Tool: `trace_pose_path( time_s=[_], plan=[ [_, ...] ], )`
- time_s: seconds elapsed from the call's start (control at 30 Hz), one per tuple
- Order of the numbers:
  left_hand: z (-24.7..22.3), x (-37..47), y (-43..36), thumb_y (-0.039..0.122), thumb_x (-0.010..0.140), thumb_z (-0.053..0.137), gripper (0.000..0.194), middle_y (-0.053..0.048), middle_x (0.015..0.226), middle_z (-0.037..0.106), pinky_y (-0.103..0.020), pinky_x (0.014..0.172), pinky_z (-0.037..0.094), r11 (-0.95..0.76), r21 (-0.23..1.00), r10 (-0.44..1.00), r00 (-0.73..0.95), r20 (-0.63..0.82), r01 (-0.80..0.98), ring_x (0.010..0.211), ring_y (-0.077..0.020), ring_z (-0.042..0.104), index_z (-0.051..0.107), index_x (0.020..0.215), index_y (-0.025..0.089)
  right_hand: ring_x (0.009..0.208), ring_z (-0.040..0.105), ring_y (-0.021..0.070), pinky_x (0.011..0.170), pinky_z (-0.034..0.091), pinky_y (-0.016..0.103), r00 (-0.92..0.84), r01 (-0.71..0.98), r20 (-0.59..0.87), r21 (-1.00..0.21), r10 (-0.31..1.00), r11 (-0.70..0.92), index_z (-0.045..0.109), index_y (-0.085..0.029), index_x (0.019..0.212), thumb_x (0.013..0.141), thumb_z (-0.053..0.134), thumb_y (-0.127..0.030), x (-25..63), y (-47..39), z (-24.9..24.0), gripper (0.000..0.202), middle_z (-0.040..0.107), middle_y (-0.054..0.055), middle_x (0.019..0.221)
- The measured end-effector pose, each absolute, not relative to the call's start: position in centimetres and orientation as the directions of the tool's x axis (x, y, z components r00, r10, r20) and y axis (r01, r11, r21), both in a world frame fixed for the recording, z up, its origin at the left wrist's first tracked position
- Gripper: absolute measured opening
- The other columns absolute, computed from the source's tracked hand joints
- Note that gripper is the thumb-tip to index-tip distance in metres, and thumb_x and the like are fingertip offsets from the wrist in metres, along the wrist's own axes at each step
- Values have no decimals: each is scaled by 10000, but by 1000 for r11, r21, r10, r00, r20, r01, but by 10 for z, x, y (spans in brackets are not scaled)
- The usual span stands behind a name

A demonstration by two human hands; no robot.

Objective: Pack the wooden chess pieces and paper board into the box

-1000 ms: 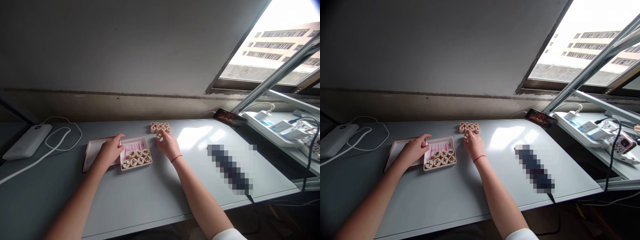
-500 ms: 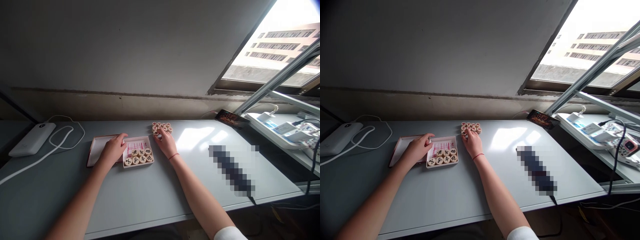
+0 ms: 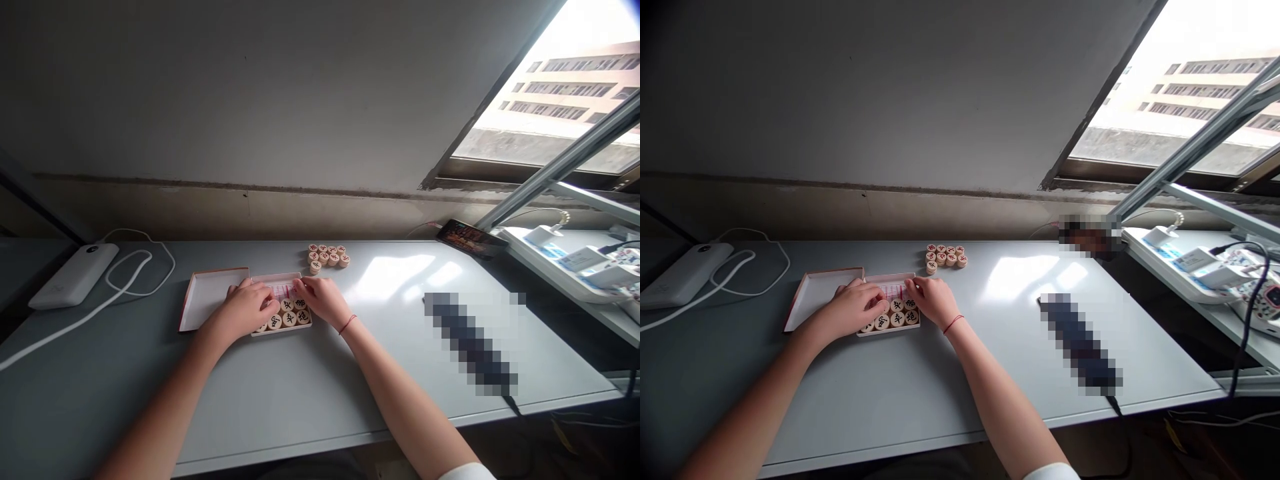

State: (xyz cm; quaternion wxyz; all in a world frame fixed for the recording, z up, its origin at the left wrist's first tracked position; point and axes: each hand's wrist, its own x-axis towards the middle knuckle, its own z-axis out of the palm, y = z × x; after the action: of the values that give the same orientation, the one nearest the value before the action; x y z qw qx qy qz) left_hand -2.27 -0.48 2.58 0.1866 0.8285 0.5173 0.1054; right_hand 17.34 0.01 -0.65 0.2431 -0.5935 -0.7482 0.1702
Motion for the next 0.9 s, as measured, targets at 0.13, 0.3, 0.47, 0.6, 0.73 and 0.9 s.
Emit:
trace_pose_path(
  time_s=[0.13,0.3,0.47,0.6,0.73,0.9],
  plan=[
    [41,-22,-5,372,818,497,203,-2,711,649,-393,850,401,-344,473,909,415,-50,811,880,-251,584,606,707,241,482,418,113,507,269,243,-173,740,181,-626,968,249,606,-207,673,933,417,-398,177,-2,3,374,502,-20,518],
    [48,-20,-3,504,864,487,309,-8,920,696,-298,769,456,-268,720,945,322,65,640,855,-203,621,642,949,250,656,587,123,582,440,233,-280,390,127,-891,952,234,663,-186,1021,870,539,-430,176,-11,28,312,686,29,824],
    [35,-13,-2,510,861,537,329,-27,1005,695,-291,831,488,-228,861,948,305,90,455,939,-195,635,635,999,228,753,644,162,661,514,280,-266,136,47,-987,963,85,664,-160,929,793,616,-448,178,-7,28,322,705,60,854],
    [25,-9,-1,438,833,589,267,-32,1030,685,-301,858,509,-199,901,972,192,132,386,938,-185,649,617,987,222,774,647,181,648,492,285,6,274,34,-961,999,32,659,-164,859,749,615,-409,201,6,17,272,710,75,851],
    [24,-10,2,371,811,595,265,-45,1064,668,-320,882,518,-183,925,983,97,159,334,935,-181,654,614,1026,217,756,637,191,632,459,287,186,541,-26,-832,982,-125,640,-185,883,721,593,-314,228,14,10,212,703,62,843],
    [24,-10,3,337,790,610,349,-64,1080,663,-329,851,534,-157,926,987,82,137,343,899,-181,660,606,1113,204,667,592,168,580,395,261,203,755,-46,-629,978,-186,598,-204,799,750,549,-246,231,14,10,80,662,22,734]
  ],
)
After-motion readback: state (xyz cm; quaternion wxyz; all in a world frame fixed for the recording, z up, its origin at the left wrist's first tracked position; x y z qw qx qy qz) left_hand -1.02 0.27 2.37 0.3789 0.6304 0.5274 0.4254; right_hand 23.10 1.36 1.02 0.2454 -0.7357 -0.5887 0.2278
